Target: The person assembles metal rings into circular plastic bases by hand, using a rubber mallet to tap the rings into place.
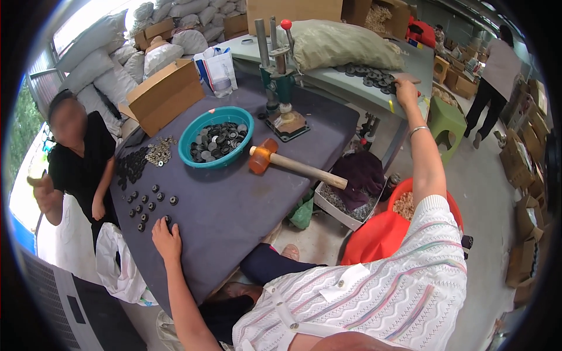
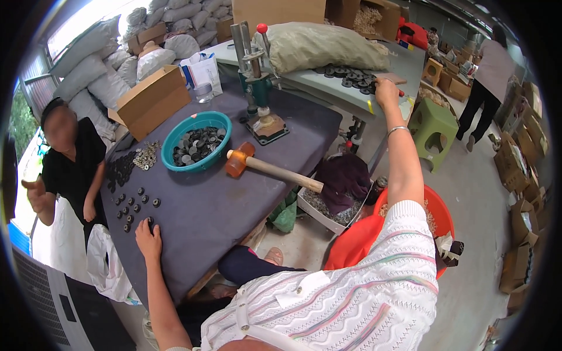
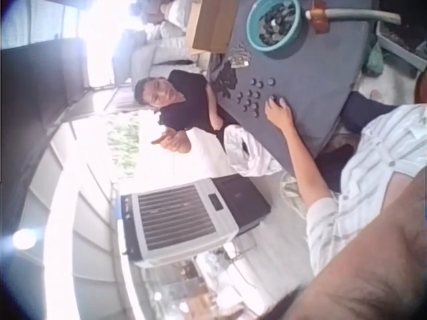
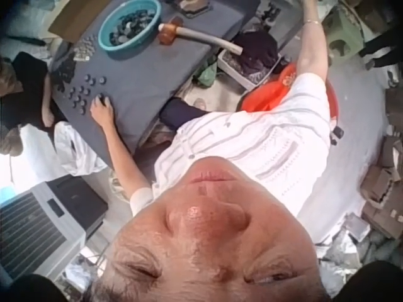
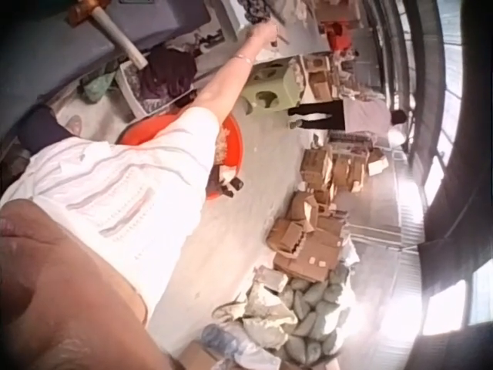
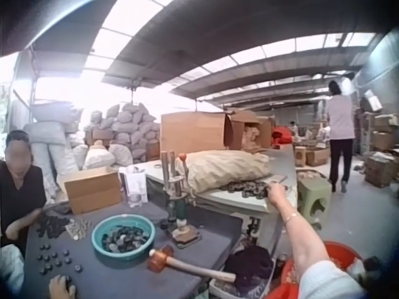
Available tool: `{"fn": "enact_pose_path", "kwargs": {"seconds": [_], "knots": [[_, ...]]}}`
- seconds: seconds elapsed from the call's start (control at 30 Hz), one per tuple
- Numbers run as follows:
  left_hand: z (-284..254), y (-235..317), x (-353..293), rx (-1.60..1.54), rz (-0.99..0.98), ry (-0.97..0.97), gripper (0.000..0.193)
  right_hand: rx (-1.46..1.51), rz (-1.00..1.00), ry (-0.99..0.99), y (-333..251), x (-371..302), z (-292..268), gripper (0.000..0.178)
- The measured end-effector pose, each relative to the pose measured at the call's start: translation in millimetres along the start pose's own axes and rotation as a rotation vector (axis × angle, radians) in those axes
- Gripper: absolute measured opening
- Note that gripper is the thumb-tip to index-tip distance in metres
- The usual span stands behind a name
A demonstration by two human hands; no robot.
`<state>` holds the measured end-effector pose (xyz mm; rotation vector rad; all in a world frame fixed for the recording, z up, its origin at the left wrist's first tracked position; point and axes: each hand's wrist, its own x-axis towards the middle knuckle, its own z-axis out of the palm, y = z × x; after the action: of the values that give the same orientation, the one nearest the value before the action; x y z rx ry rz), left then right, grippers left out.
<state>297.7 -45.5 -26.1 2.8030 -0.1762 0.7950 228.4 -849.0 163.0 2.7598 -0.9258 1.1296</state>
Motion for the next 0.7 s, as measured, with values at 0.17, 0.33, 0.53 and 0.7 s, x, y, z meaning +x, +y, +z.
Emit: {"fn": "enact_pose_path", "kwargs": {"seconds": [0.17, 0.33, 0.53, 0.7], "knots": [[0.4, -3.1, -1.5, 0.01, -0.01, -0.019, 0.046, 0.229, 0.068, 0.129, 8.3, 0.7, 5.2, 0.022], [2.7, -3.6, -0.3, -0.001, 0.007, -0.01, 0.047, 0.128, 0.07, 0.045, 13.1, 4.8, 7.6, 0.023], [1.3, -4.7, -0.7, -0.011, 0.013, 0.009, 0.046, 0.208, 0.139, 0.357, 8.5, 5.5, 7.2, 0.024], [1.5, 0.9, 3.7, -0.036, 0.017, 0.023, 0.046, 0.432, 0.168, 0.492, -3.2, -9.0, -7.7, 0.02]]}}
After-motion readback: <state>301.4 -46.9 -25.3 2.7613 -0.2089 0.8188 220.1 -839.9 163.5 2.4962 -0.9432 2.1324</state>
